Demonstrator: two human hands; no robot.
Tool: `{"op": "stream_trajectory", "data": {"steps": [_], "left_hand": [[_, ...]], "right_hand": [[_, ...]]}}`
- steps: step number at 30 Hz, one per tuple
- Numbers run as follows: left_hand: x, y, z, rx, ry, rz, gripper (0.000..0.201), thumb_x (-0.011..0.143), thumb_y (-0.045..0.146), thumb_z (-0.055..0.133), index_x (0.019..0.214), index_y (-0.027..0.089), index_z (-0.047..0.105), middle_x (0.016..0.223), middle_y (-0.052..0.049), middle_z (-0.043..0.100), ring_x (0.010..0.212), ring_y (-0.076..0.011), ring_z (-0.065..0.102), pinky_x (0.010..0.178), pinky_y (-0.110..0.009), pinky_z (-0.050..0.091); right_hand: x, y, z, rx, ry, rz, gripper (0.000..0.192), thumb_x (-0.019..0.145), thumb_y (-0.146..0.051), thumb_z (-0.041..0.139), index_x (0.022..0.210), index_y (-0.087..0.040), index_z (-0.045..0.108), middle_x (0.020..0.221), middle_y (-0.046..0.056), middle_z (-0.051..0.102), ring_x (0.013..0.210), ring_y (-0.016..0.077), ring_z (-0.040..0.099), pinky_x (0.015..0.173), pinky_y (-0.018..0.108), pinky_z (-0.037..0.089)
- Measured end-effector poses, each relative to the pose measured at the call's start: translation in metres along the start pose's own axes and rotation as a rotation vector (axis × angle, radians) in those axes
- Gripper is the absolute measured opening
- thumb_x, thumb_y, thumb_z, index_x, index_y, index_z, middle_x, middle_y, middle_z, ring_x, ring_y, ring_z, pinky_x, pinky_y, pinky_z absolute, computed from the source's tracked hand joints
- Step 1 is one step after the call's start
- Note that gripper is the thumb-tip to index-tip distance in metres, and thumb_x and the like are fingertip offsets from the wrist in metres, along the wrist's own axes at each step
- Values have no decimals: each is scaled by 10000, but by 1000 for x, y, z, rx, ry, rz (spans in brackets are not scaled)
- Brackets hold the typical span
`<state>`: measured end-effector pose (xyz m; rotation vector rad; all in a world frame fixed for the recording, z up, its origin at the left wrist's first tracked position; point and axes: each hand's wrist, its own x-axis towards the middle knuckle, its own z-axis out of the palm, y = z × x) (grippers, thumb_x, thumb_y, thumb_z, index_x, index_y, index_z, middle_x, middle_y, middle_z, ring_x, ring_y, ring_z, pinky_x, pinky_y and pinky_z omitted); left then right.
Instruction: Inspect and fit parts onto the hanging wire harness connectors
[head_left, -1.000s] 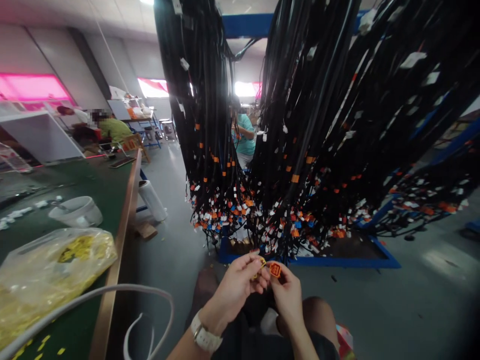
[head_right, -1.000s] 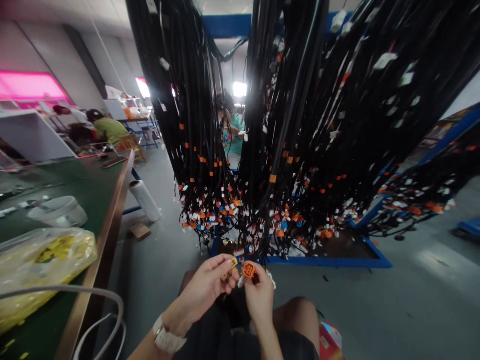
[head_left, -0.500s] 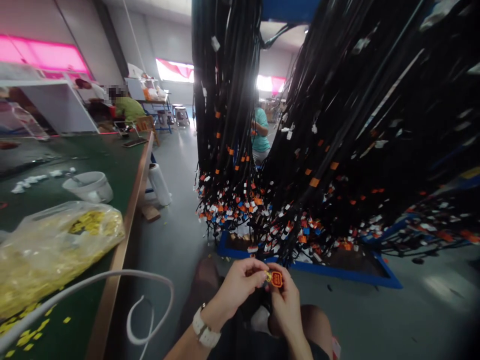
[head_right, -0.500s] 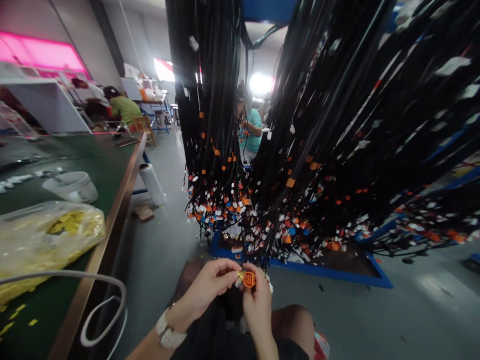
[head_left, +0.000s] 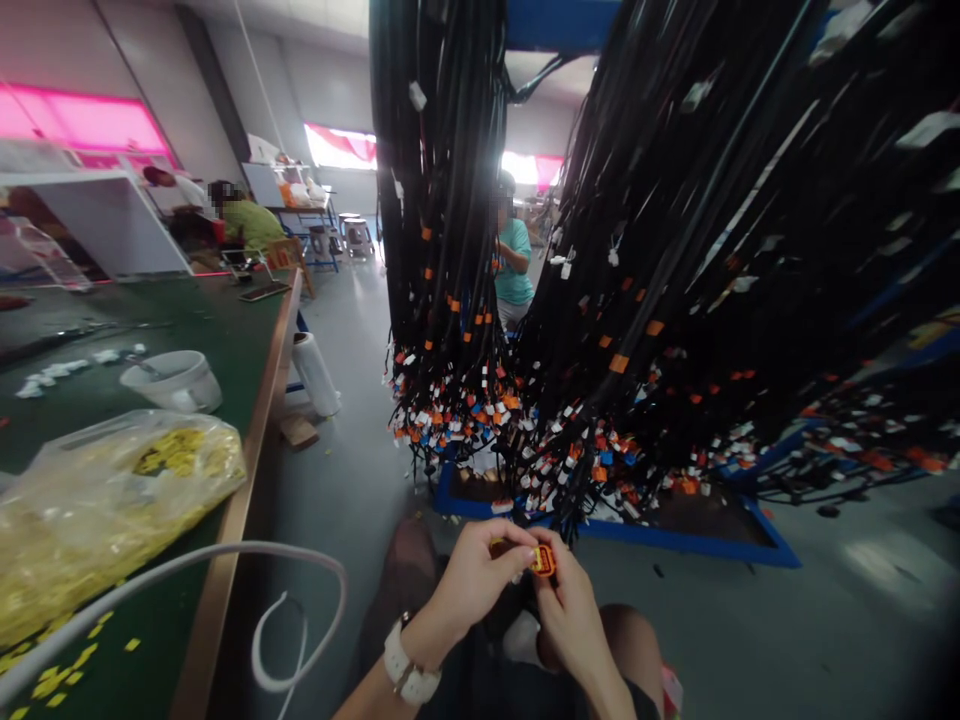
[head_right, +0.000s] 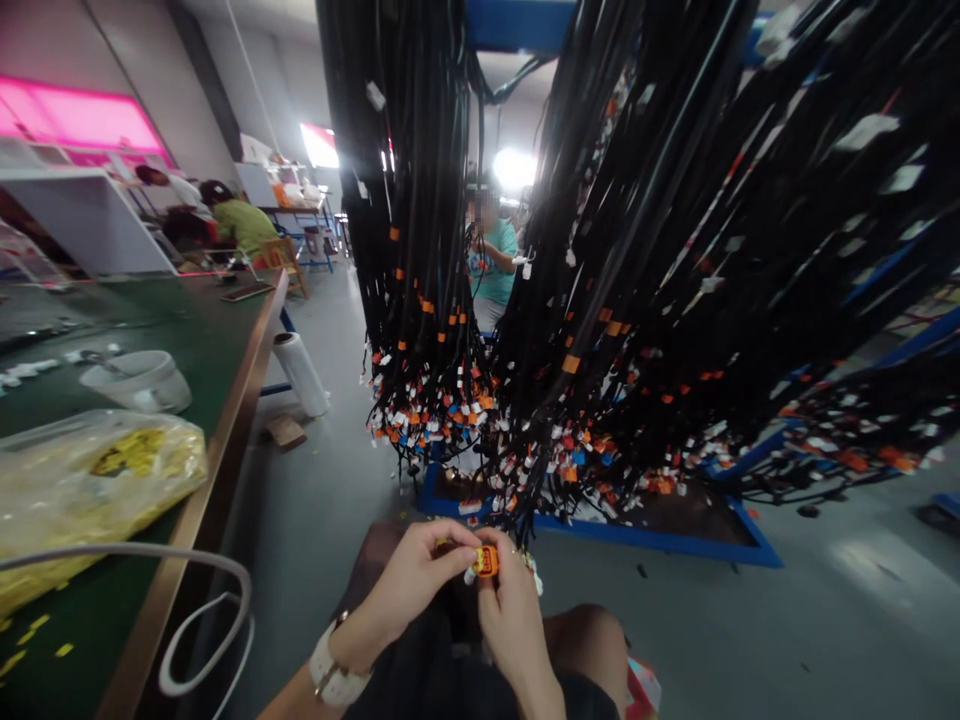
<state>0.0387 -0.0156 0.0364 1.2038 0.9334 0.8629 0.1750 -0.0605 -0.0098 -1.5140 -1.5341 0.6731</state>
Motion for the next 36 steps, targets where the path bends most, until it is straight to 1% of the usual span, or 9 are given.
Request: {"op": "stream_trajectory", "data": {"steps": [4, 10, 15, 22, 24, 27, 31, 33, 36], "left_hand": [[-1, -2, 3, -9, 5, 5, 111, 679, 237, 670, 703, 131, 695, 714, -46, 660, 672, -152, 548, 665, -253, 403], [-1, -7, 6, -37, 0, -33, 125, 678, 248, 663, 697, 125, 678, 689, -33, 649, 654, -137, 532, 651, -242, 397], [-2, -11, 9, -21, 0, -11, 109, 679, 230, 645, 684, 121, 639, 653, -18, 618, 624, -125, 518, 622, -231, 394], [-1, -14, 10, 16, 44, 34, 95, 716, 225, 613, 714, 134, 586, 677, -5, 581, 633, -120, 502, 611, -226, 391], [0, -16, 8, 1, 18, 33, 109, 718, 226, 618, 770, 141, 574, 710, 2, 572, 648, -118, 501, 621, -226, 397], [1, -18, 7, -2, -59, 20, 153, 751, 241, 597, 861, 134, 604, 799, -25, 604, 739, -138, 534, 695, -243, 415], [0, -16, 8, -22, -172, 20, 194, 792, 251, 562, 872, 115, 675, 798, -46, 643, 749, -142, 552, 732, -248, 418], [0, -16, 9, -56, -172, 10, 191, 778, 237, 578, 861, 109, 692, 769, -44, 652, 712, -134, 552, 706, -239, 422], [1, -17, 11, -63, -115, 12, 188, 766, 221, 593, 869, 107, 700, 767, -48, 667, 696, -135, 562, 682, -234, 434]], "right_hand": [[-1, -4, -2, -51, -22, -6, 337, 788, -130, 382, 1087, -206, 518, 1066, 74, 642, 975, 207, 604, 831, 319, 463], [-3, -3, -3, -118, -29, 21, 319, 816, -158, 365, 1094, -198, 516, 1088, 82, 637, 988, 212, 600, 845, 335, 459], [-3, -2, -2, -134, -35, 31, 323, 822, -163, 356, 1105, -189, 509, 1097, 90, 632, 987, 210, 596, 841, 337, 461], [-2, -5, -1, -117, -16, 4, 306, 823, -155, 354, 1079, -195, 517, 1051, 86, 639, 954, 204, 606, 828, 332, 472], [-2, -7, 0, -95, -28, 15, 300, 828, -174, 384, 1103, -205, 498, 1063, 78, 631, 967, 199, 603, 839, 327, 471], [-3, -10, 0, -52, -41, 54, 356, 811, -198, 457, 1167, -216, 441, 1113, 71, 604, 1013, 195, 586, 868, 321, 463], [-4, -10, -1, -47, -38, 90, 445, 783, -190, 485, 1218, -212, 390, 1145, 81, 579, 1039, 204, 574, 896, 336, 449], [-5, -9, -1, -44, -36, 90, 467, 778, -180, 478, 1233, -214, 381, 1149, 79, 574, 1040, 203, 572, 900, 339, 445], [-5, -9, -1, -12, -28, 95, 494, 769, -162, 469, 1249, -223, 369, 1157, 71, 573, 1029, 197, 579, 895, 334, 446]]}}
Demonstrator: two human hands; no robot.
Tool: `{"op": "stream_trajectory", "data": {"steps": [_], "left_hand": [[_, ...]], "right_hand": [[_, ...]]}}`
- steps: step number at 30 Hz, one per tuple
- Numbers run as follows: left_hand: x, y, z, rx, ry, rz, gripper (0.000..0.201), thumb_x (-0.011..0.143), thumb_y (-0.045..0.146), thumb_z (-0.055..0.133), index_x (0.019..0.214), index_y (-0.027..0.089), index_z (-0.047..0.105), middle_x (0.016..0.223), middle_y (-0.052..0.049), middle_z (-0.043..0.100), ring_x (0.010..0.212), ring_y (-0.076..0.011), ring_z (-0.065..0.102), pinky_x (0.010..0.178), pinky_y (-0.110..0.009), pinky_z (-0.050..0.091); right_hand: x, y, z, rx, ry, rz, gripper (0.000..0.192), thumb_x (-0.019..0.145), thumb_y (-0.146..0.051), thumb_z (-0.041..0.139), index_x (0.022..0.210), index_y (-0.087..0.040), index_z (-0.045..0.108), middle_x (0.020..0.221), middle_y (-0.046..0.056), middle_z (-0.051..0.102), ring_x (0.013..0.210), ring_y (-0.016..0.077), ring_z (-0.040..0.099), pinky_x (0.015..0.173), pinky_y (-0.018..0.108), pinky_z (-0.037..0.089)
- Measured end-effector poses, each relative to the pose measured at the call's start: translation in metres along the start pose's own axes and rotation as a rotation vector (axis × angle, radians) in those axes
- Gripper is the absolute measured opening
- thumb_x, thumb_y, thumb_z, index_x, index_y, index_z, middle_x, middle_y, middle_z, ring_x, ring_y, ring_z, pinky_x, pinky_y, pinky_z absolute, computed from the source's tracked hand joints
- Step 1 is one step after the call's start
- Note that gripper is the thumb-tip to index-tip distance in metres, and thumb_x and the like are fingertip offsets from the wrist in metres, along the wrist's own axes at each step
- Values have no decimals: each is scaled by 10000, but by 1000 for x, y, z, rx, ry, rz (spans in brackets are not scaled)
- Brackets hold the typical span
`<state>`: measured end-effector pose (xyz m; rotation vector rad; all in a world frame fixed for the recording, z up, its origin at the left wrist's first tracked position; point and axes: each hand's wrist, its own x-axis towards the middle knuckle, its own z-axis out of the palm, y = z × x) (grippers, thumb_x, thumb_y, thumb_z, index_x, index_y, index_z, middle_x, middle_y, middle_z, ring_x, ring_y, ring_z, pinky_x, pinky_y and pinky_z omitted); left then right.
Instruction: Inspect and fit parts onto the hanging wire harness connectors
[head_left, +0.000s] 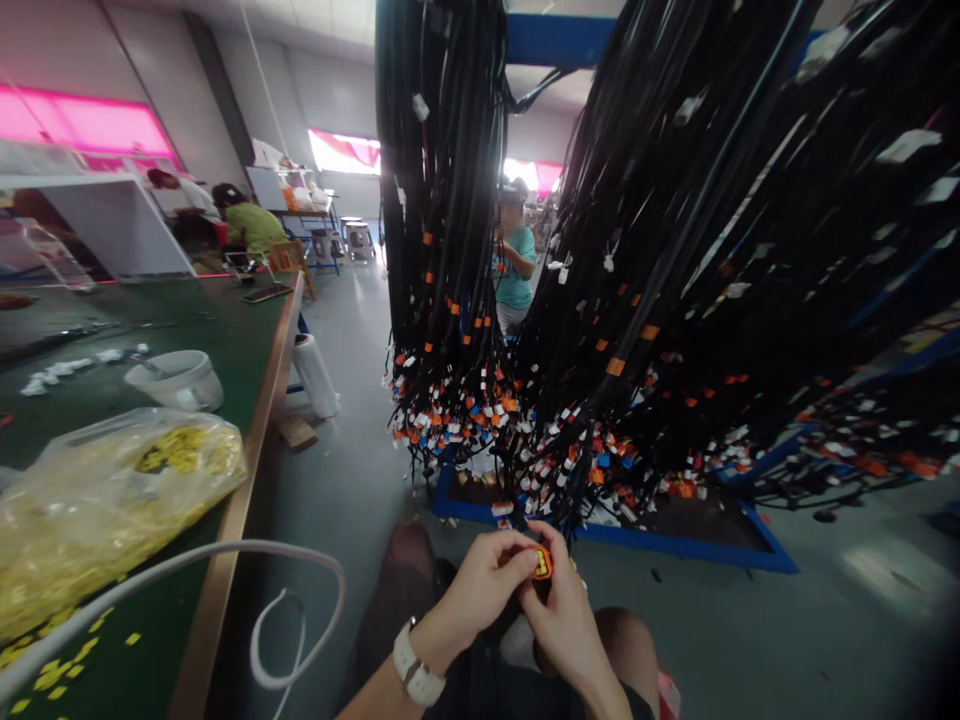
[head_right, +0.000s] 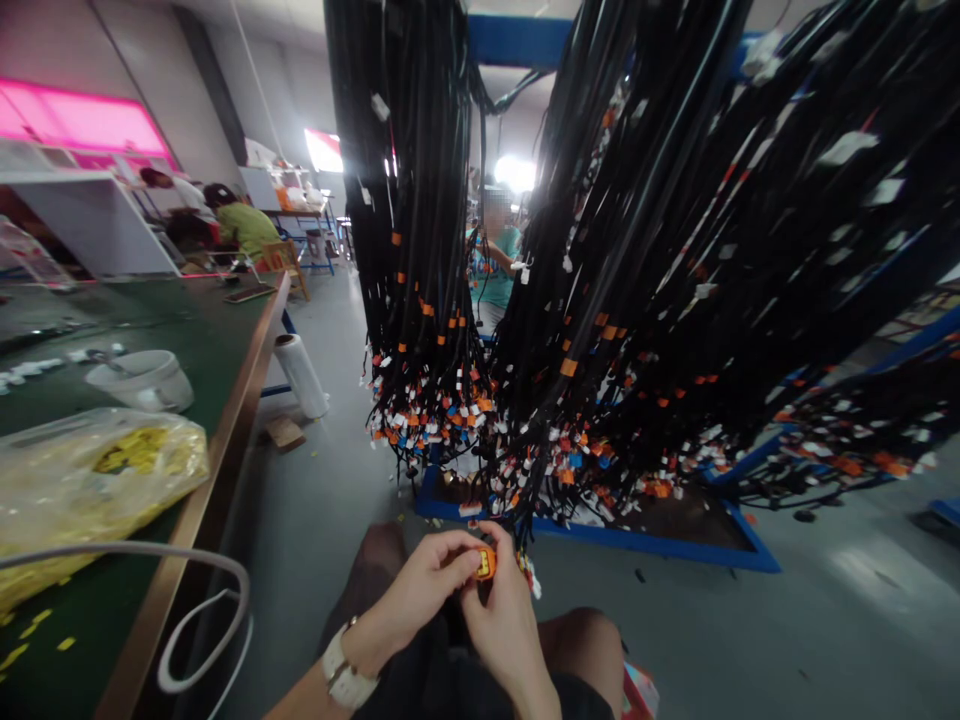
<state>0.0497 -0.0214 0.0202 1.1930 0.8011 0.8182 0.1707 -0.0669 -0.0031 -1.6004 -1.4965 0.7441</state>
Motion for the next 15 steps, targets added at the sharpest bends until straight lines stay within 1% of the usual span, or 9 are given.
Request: {"op": "stream_trajectory", "data": {"steps": [2, 4, 7, 9, 12, 15], "left_hand": [[0, -1, 0, 45, 12, 23, 189, 774, 214, 586, 882, 113, 705, 782, -54, 678, 706, -143, 578, 682, -238, 447], [-2, 0, 0, 127, 20, 80, 193, 780, 187, 578, 915, 135, 706, 834, -57, 691, 746, -153, 597, 711, -245, 461], [-6, 2, 1, 346, 41, 229, 247, 797, 143, 563, 995, 208, 694, 931, -41, 688, 836, -157, 604, 786, -258, 460], [-9, 3, 1, 513, 17, 338, 281, 821, 135, 541, 1029, 260, 683, 937, -28, 675, 853, -151, 598, 800, -259, 458], [-11, 2, 0, 708, -28, 473, 293, 862, 151, 492, 1055, 287, 667, 956, -33, 647, 847, -141, 595, 777, -250, 468], [-11, 1, -2, 859, -48, 565, 261, 891, 183, 460, 1035, 270, 660, 1011, -32, 634, 878, -137, 599, 775, -241, 469]], "right_hand": [[1, 1, 1, 29, 9, 15, 492, 764, -161, 470, 1243, -221, 378, 1148, 71, 582, 1008, 197, 590, 878, 333, 453], [2, 3, 3, 55, 41, 30, 453, 760, -167, 470, 1207, -215, 417, 1117, 73, 600, 984, 202, 600, 858, 335, 462], [4, 8, 7, 85, 131, 64, 404, 730, -159, 469, 1130, -209, 484, 1069, 70, 629, 952, 212, 608, 833, 335, 470], [5, 11, 8, 103, 174, 85, 423, 682, -128, 462, 1095, -209, 510, 1047, 63, 641, 926, 212, 613, 817, 329, 471], [4, 14, 8, 128, 178, 85, 436, 637, -106, 450, 1054, -209, 528, 1009, 49, 651, 886, 207, 618, 789, 311, 468], [3, 16, 6, 119, 165, 74, 391, 633, -109, 451, 999, -207, 548, 957, 40, 661, 866, 205, 615, 772, 296, 456]]}}
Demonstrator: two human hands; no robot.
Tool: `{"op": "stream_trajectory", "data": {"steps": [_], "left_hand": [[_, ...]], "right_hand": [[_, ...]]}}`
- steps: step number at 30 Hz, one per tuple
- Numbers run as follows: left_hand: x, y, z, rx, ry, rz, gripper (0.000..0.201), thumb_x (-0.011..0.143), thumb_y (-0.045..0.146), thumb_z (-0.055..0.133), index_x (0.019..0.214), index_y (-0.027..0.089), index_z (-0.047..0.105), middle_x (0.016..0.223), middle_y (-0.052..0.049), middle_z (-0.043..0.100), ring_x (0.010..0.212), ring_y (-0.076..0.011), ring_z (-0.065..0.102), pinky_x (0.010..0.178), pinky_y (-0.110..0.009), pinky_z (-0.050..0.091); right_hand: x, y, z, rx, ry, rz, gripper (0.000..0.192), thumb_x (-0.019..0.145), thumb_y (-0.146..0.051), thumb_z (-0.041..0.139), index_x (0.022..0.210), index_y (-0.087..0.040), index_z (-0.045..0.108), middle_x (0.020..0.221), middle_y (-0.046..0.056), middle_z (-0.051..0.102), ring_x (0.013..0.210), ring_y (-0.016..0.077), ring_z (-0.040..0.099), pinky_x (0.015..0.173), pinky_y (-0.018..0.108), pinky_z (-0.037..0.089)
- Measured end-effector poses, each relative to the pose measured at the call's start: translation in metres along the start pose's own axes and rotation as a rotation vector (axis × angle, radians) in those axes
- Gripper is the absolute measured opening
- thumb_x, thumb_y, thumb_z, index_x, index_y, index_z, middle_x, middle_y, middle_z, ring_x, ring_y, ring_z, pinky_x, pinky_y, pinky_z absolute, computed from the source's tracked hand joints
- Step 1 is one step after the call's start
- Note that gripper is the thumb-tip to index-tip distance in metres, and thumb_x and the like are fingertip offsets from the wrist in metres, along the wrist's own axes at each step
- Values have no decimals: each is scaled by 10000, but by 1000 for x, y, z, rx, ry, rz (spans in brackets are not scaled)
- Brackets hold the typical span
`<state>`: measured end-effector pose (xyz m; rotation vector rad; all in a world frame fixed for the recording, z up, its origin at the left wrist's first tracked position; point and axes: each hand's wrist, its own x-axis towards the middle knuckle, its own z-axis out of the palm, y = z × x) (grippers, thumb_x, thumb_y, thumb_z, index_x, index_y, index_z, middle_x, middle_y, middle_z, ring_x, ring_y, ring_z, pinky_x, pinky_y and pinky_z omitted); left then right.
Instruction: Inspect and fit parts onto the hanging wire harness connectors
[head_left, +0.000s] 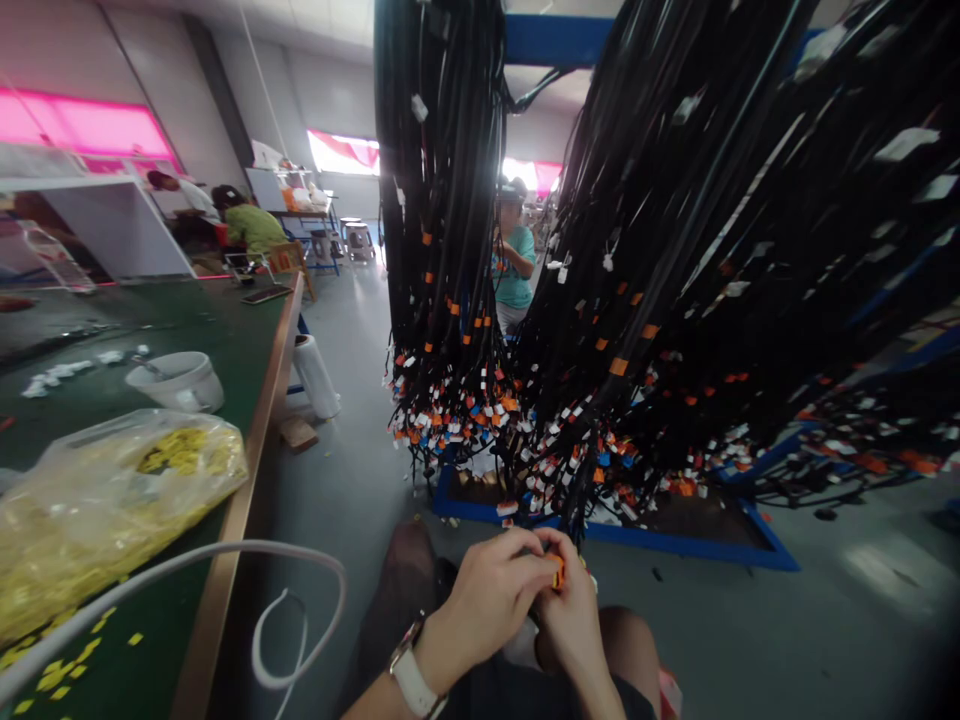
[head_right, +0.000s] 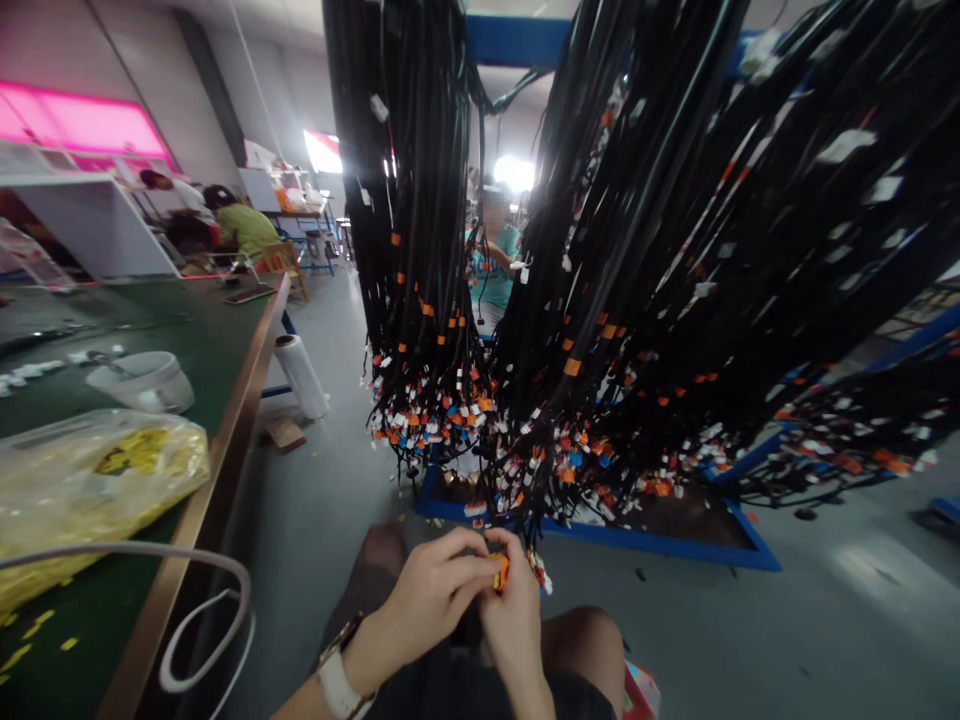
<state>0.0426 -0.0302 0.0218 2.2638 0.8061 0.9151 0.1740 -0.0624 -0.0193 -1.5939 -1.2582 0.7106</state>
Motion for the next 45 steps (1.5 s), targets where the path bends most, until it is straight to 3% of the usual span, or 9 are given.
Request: {"op": "stream_trajectory", "data": {"steps": [5, 12, 18, 22, 30, 37, 45], "left_hand": [[0, 3, 0, 42, -2, 36, 176, 880, 187, 489, 910, 228, 658, 963, -15, 658, 849, -136, 608, 763, -235, 468], [1, 8, -2, -40, -93, -148, 200, 855, 178, 518, 992, 221, 657, 941, -59, 683, 871, -185, 621, 778, -272, 462], [6, 8, 0, -324, 46, -473, 75, 721, 179, 656, 772, 176, 712, 800, -42, 700, 733, -179, 620, 681, -256, 450], [7, 9, 7, -587, 102, -617, 117, 713, 208, 638, 769, 142, 716, 751, -50, 711, 697, -177, 624, 642, -241, 456], [3, 16, 10, -395, 160, -576, 138, 742, 253, 608, 706, 164, 707, 732, -37, 699, 695, -166, 606, 642, -238, 426], [3, 11, 22, -558, 185, -669, 197, 709, 289, 615, 585, 138, 593, 545, 3, 580, 526, -108, 475, 505, -208, 337], [2, 10, 26, -544, 190, -660, 220, 731, 310, 585, 587, 155, 527, 549, 19, 530, 537, -105, 456, 515, -208, 330]], "right_hand": [[0, 2, -2, -15, 25, 16, 406, 595, -98, 444, 968, -196, 571, 922, 43, 669, 820, 206, 613, 733, 286, 453], [1, 8, -3, -8, 109, 25, 390, 573, -111, 452, 928, -200, 586, 883, 36, 665, 787, 214, 613, 711, 302, 464], [-1, 6, -3, -23, 134, 33, 348, 579, -144, 478, 906, -201, 585, 859, 42, 663, 777, 224, 608, 704, 317, 463], [-3, 2, 0, -46, 129, 16, 305, 626, -163, 483, 910, -198, 591, 891, 57, 664, 808, 227, 611, 728, 325, 468], [-4, 4, 3, -92, 151, 13, 313, 627, -146, 479, 910, -198, 601, 893, 67, 675, 813, 238, 619, 738, 345, 479], [-5, 5, 4, -111, 133, 7, 304, 647, -152, 470, 923, -197, 592, 897, 72, 672, 815, 237, 618, 733, 347, 478], [-5, 2, 3, -123, 140, 4, 299, 647, -147, 474, 910, -196, 607, 891, 74, 678, 818, 239, 621, 733, 345, 480]]}}
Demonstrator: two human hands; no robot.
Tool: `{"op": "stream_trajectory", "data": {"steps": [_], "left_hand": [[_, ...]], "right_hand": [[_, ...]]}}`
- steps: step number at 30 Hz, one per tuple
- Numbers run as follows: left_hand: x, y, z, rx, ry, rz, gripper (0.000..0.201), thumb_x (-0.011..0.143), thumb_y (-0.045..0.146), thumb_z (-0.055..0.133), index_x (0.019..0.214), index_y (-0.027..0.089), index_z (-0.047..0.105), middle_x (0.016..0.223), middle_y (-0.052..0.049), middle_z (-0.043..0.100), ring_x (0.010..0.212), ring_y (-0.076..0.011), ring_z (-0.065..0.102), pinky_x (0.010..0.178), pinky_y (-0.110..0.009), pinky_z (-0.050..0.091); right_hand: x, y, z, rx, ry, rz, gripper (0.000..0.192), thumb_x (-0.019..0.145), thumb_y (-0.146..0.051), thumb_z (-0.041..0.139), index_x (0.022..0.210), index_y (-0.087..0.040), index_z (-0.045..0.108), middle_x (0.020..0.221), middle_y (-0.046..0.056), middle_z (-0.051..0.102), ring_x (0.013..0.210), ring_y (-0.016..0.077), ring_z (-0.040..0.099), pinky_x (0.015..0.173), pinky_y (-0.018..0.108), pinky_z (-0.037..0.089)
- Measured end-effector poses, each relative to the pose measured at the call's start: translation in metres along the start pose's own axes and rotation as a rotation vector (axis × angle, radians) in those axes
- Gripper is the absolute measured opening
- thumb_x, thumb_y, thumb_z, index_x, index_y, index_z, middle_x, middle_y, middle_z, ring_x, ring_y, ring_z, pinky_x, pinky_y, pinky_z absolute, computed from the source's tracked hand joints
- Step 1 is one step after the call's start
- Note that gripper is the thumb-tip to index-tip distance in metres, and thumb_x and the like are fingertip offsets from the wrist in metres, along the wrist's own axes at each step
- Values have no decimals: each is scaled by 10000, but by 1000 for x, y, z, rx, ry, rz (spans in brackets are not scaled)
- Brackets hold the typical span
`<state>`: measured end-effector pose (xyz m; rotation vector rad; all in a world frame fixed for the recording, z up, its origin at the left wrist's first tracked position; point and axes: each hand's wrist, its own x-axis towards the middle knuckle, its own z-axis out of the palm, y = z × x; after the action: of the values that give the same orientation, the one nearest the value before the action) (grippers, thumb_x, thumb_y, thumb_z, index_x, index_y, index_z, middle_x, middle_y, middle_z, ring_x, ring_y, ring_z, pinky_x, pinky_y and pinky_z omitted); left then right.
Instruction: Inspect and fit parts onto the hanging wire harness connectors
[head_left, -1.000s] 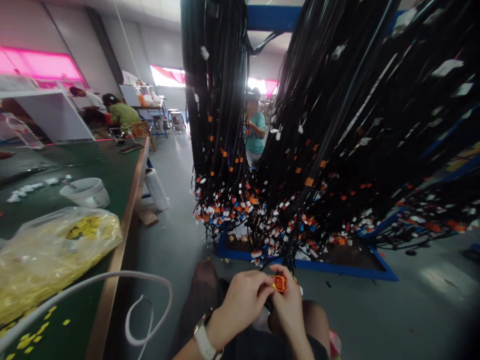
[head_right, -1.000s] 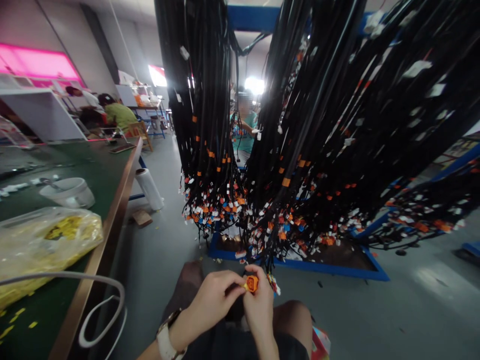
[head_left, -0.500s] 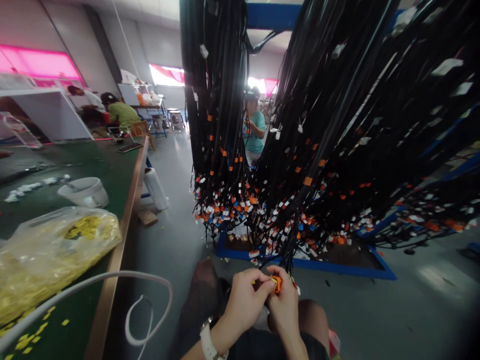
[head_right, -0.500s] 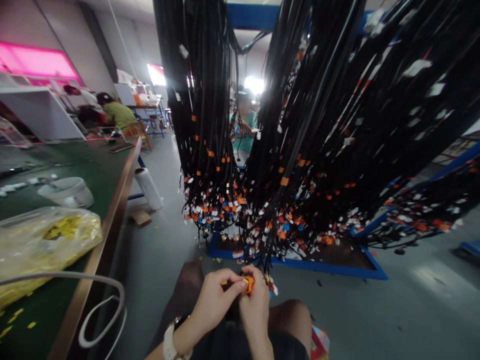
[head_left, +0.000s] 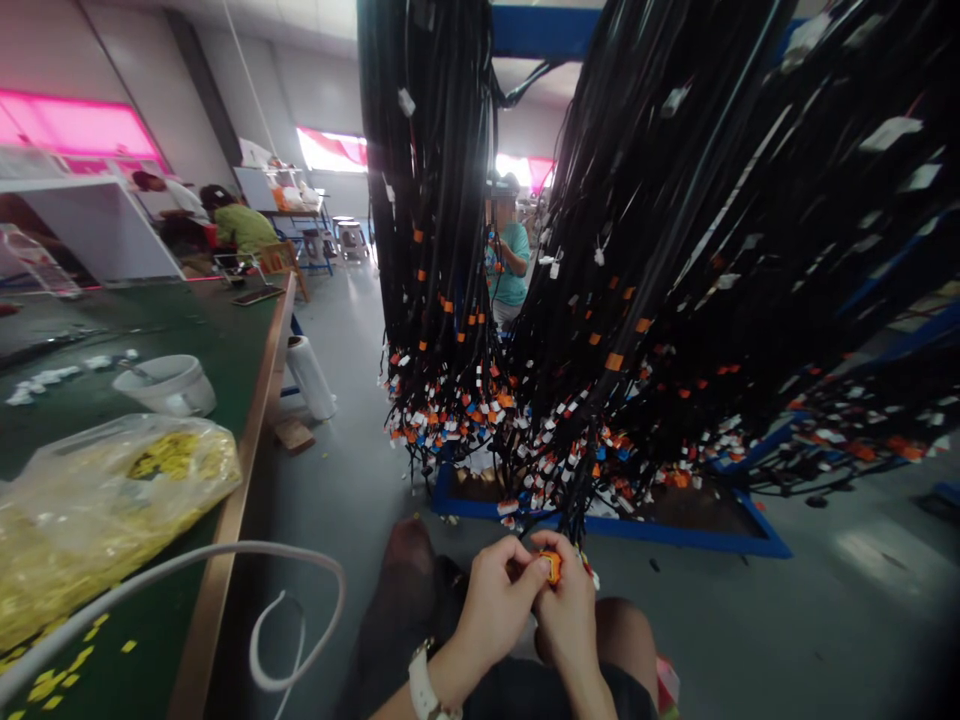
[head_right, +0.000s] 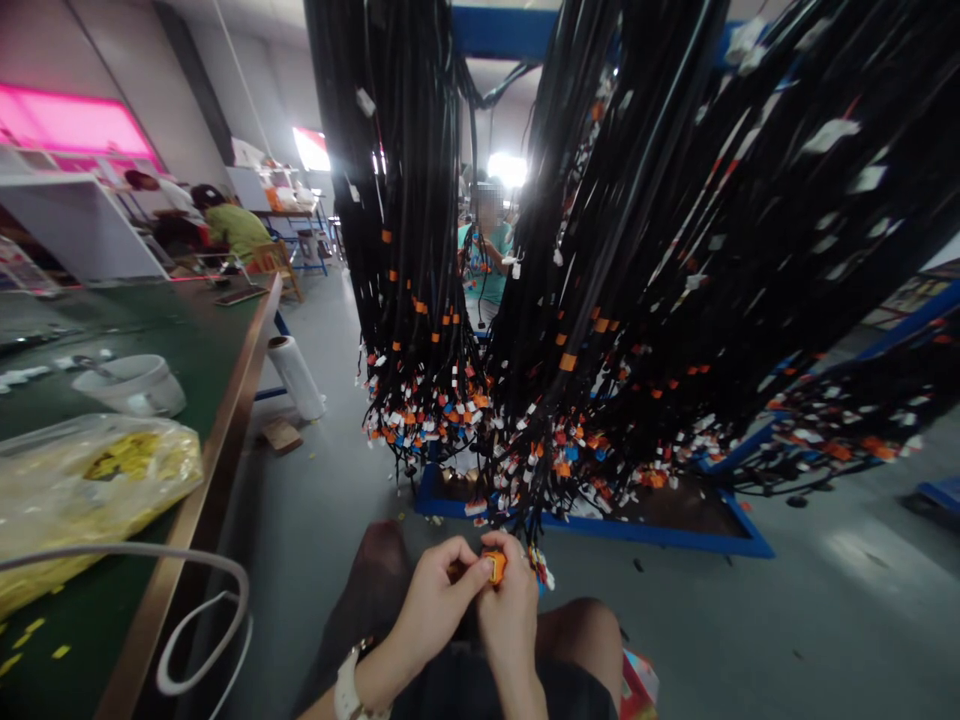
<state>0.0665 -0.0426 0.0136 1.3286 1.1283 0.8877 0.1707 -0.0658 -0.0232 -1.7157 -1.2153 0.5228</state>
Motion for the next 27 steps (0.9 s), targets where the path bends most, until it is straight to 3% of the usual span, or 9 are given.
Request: {"op": "stream_trajectory", "data": {"steps": [6, 11, 17, 21, 27], "left_hand": [[3, -3, 0, -51, 7, -11, 207, 729, 315, 589, 621, 158, 506, 584, 23, 508, 575, -107, 445, 552, -214, 339], [6, -2, -5, -222, -191, -115, 220, 722, 332, 630, 809, 133, 598, 713, -3, 573, 656, -111, 481, 631, -223, 387], [8, -1, -12, -257, -329, -45, 343, 737, 275, 647, 1054, 143, 655, 915, -59, 656, 799, -148, 548, 752, -260, 423], [8, -4, -12, -246, -314, 27, 253, 726, 257, 662, 939, 130, 715, 836, -73, 684, 767, -167, 580, 740, -271, 443], [7, -6, -12, -224, -235, 69, 170, 700, 221, 667, 815, 116, 735, 738, -64, 670, 663, -145, 550, 647, -242, 424]], "right_hand": [[-3, -4, 0, 16, -12, 15, 251, 701, -182, 485, 926, -193, 596, 906, 81, 672, 816, 238, 619, 731, 345, 480], [-3, -7, -3, 22, -57, -18, 290, 671, -127, 449, 916, -210, 579, 884, 58, 669, 800, 221, 623, 720, 328, 486], [-2, -7, -5, 42, -77, -18, 492, 647, -100, 441, 1120, -209, 522, 1037, 73, 650, 915, 218, 620, 793, 340, 487], [-5, -8, -4, 99, -93, -29, 597, 631, -73, 423, 1214, -203, 446, 1009, 65, 640, 839, 198, 626, 756, 326, 493], [-9, -11, 0, 173, -146, -31, 538, 714, -113, 409, 1245, -193, 385, 879, 28, 609, 784, 180, 611, 755, 309, 479]]}}
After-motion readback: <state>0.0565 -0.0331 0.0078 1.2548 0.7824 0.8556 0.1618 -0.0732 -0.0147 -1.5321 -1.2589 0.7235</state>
